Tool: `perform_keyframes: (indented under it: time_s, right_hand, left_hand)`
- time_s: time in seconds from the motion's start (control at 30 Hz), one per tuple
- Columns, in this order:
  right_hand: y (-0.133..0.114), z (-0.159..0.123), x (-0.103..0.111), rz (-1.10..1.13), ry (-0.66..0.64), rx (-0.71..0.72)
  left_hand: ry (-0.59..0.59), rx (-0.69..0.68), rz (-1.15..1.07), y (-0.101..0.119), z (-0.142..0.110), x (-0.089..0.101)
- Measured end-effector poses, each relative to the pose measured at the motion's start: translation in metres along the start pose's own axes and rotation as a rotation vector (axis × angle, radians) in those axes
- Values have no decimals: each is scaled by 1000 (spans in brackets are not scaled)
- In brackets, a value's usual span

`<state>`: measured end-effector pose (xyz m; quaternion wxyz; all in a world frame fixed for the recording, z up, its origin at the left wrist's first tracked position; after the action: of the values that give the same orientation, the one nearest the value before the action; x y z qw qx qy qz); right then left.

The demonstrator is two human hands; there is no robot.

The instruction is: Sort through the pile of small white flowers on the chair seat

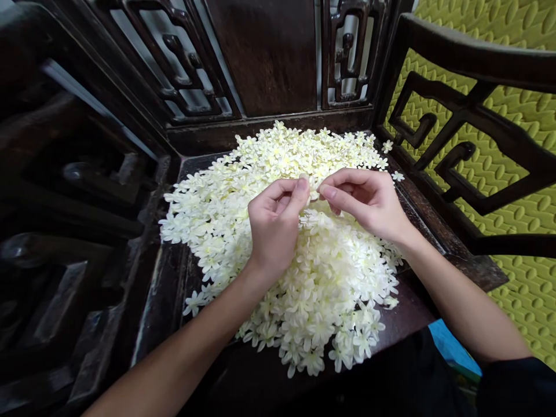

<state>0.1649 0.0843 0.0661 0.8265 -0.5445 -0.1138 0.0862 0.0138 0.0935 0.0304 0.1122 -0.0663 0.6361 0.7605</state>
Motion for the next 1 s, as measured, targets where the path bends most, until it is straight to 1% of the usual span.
perform_keyframes:
  time_s: [0.23, 0.5, 0.77, 1.0]
  right_hand:
    - [2, -2, -2, -46, -34, -65]
    - [2, -2, -3, -43, -36, -65]
    - [0, -2, -3, -39, -27, -52]
    - [6, -2, -3, -79, 4, -101]
  left_hand:
    - [16, 42, -37, -3, 0, 1]
    - [3, 22, -50, -1, 0, -1]
    - [3, 11, -5, -1, -1, -1]
    - [8, -5, 5, -1, -1, -1]
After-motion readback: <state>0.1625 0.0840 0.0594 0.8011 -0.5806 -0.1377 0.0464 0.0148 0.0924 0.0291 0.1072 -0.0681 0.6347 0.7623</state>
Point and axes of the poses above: each hand's wrist, its own z-axis towards the middle knuckle, its own x-axis out of the back of the hand, y = z × x, the point moved 7 cm from there along z, towards the middle knuckle, and after that the axes turned 4 degrees about -y, right-handed, at the moved point
